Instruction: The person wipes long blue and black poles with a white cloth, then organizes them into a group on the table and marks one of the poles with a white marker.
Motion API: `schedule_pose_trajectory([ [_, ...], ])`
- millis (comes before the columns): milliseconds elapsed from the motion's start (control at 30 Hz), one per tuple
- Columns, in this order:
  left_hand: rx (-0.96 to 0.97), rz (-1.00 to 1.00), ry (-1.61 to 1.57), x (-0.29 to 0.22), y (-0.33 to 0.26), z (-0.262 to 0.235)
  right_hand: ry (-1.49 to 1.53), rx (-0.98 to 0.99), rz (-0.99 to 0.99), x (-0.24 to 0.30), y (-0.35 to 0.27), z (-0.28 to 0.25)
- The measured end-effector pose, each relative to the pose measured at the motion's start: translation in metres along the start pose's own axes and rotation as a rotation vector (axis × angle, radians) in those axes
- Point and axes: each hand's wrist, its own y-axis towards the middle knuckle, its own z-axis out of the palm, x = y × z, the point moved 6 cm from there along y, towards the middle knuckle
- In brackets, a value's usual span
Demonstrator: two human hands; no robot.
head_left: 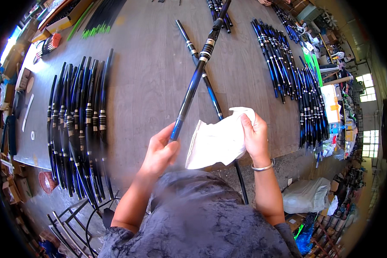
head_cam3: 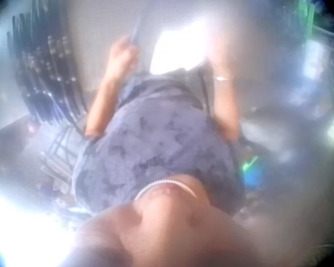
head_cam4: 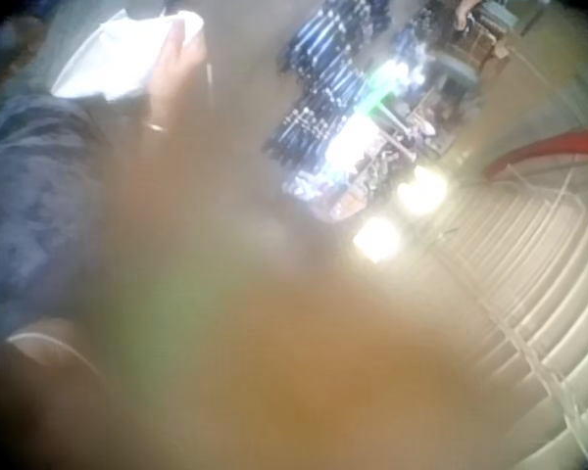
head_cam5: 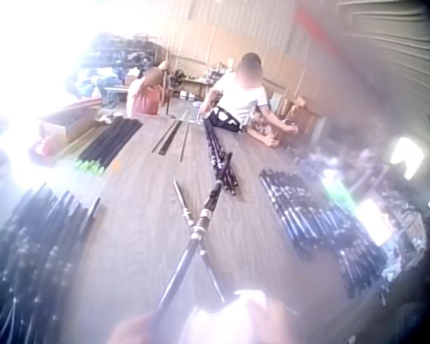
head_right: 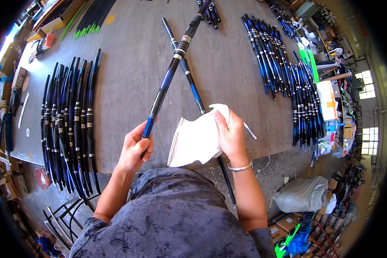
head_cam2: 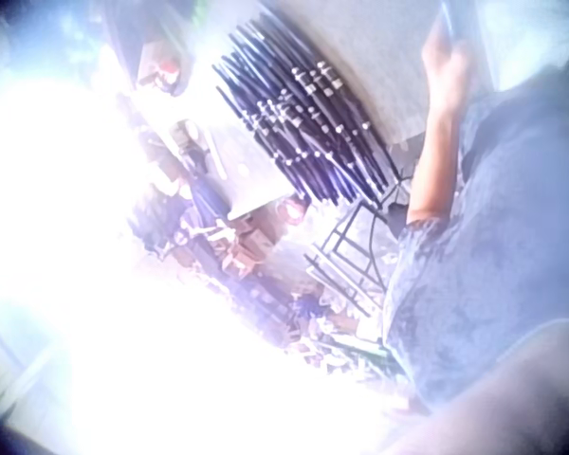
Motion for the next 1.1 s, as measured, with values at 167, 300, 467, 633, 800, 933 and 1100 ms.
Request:
schedule_pose_trajectory([
  [167, -0.008, -0.024, 0.018, -0.001, -0.001, 0.002, 0.337, -0.073, 0.221, -0.023, 0.001, -0.014],
  [300, -0.03, -0.017, -0.003, -0.001, -0.005, -0.001, 1.075, 0.09, 0.382, 0.013, -0.002, -0.013],
  [467, 0.012, -0.033, 0.019, 0.0, 0.001, 0.004, 0.767, 0.042, 0.359, -0.064, -0.04, 0.011],
  [633, 0.002, -0.041, 0.033, -0.003, 0.0, 0.005, 0.544, 0.239, 0.219, -0.023, -0.025, 0.007],
  [800, 0.038, -0.063, 0.019, 0.005, 0.003, 0.012, 0.367, 0.175, 0.118, -0.001, -0.026, 0.003],
  [933, 0.067, -0.108, 0.019, 0.005, 0.004, 0.025, -0.047, 0.046, -0.098, 0.017, -0.027, 0.002],
  [1100, 0.137, -0.099, 0.043, 0.003, 0.003, 0.032, -0.758, -0.202, -0.219, 0.049, -0.042, -0.03],
])
